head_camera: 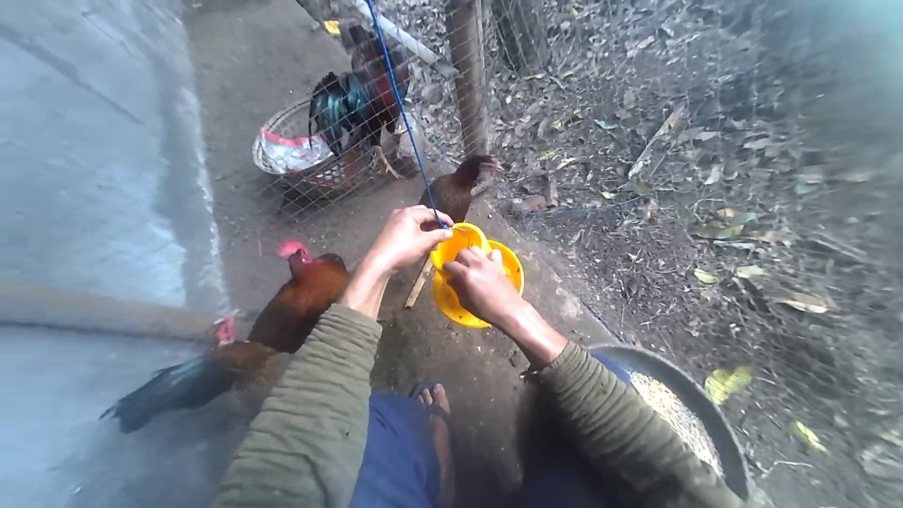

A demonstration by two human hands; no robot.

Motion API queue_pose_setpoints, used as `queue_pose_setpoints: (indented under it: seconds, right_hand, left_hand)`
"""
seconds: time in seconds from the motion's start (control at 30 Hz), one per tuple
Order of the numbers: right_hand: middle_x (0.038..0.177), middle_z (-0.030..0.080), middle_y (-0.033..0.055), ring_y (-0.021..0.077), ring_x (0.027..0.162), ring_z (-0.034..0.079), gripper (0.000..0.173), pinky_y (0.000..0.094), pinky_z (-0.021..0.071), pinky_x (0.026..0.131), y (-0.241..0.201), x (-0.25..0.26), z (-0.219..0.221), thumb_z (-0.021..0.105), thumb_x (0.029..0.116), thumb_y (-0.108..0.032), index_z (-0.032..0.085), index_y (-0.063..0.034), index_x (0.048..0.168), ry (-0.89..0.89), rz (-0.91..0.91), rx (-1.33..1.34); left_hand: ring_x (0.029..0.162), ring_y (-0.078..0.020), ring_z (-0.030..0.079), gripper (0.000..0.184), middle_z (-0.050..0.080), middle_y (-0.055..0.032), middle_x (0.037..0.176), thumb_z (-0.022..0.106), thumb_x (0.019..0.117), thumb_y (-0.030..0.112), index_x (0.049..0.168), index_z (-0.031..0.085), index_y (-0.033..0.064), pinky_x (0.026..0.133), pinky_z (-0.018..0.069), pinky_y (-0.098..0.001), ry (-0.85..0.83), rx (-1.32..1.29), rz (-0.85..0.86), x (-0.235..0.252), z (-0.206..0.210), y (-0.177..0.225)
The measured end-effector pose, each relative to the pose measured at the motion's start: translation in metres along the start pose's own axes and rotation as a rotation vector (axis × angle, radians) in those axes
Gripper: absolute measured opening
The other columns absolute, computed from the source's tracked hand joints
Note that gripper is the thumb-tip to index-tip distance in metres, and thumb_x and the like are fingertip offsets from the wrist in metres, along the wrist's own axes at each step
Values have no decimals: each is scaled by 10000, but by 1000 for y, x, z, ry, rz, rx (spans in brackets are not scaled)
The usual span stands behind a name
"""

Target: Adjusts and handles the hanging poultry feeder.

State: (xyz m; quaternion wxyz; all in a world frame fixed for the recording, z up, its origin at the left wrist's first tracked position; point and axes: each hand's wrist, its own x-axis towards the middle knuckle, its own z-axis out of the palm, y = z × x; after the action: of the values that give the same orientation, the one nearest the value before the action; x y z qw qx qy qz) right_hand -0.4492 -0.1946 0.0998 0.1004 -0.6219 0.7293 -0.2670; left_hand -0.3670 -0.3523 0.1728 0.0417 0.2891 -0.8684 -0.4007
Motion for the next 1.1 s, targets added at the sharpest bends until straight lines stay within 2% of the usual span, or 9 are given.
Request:
queue_pose_setpoints:
  seconds: [0.13, 0.23, 0.33, 0.5, 0.6, 0.73, 0.83, 1.0, 1.1]
  right_hand:
    - [1023, 691, 135, 330, 1043, 640, 205, 545, 458, 860, -2, 1, 0, 602, 983, -152, 734, -67, 1115, 0, -7, 8]
    - [1044, 698, 133, 329, 1054, 646, 219, 557, 461, 875, -3, 2, -1, 601, 989, -172, 736, -68, 1125, 6, -5, 15]
    - [1041, 702, 139, 332, 1050, 649, 215, 561, 459, 871, -5, 2, -4, 602, 983, -158, 742, -63, 1115, 20, -10, 18]
    - [988, 707, 129, 330, 998, 662, 186, 548, 472, 821, -5, 0, -10, 617, 959, -121, 753, -65, 1074, 113, -28, 3]
    - [992, 702, 133, 334, 1001, 656, 188, 549, 464, 830, -5, -1, -12, 615, 961, -117, 750, -62, 1080, 121, -22, 0]
    - [986, 706, 127, 329, 999, 659, 194, 550, 467, 836, -7, -3, -16, 625, 966, -140, 753, -67, 1091, 136, -27, 21]
    - [989, 706, 135, 335, 999, 660, 202, 552, 470, 839, -6, -3, -21, 631, 967, -146, 759, -66, 1101, 150, -11, 43]
    - [988, 702, 136, 333, 999, 658, 184, 528, 477, 817, -4, -1, -17, 631, 966, -130, 757, -69, 1086, 157, -13, 14]
    - [970, 700, 133, 330, 976, 662, 181, 519, 485, 796, -6, -1, -12, 638, 960, -134, 760, -74, 1081, 189, -20, -2]
  left_hand:
    - [883, -148, 692, 126, 700, -78, 1080, 688, 974, 124, 1084, 732, 79, 848, 588, -365, 20, -45, 65, -1, 0, -7]
    - [861, -151, 702, 125, 725, -77, 1005, 676, 986, 132, 1086, 725, 75, 842, 587, -381, 10, -23, 52, -1, 0, -6]
    - [856, -168, 692, 130, 719, -85, 1002, 658, 996, 123, 1096, 717, 66, 841, 576, -400, -7, -23, 41, -5, -2, -2]
    - [804, -133, 714, 173, 719, -103, 964, 612, 1028, 118, 1156, 669, 17, 809, 606, -320, -29, -177, -44, -9, -2, 1]
    - [784, -134, 722, 155, 719, -108, 963, 622, 1020, 101, 1136, 667, 9, 779, 618, -309, -12, -246, -44, -8, 1, -1]
    - [746, -114, 694, 141, 723, -72, 903, 647, 1008, 122, 1103, 712, 41, 773, 599, -316, 3, -100, -33, -9, -3, 5]
    - [681, -123, 673, 123, 729, -43, 868, 648, 1009, 147, 1068, 745, 98, 690, 583, -343, 27, 102, 45, -11, -5, 0]
    - [915, -197, 691, 143, 722, -87, 1054, 612, 1013, 89, 1049, 747, 57, 865, 561, -412, 25, 348, 190, -18, -6, 9]
    - [982, -247, 677, 161, 696, -120, 1058, 595, 1014, 86, 1079, 729, 26, 905, 545, -445, 46, 420, 219, -17, -3, 8]
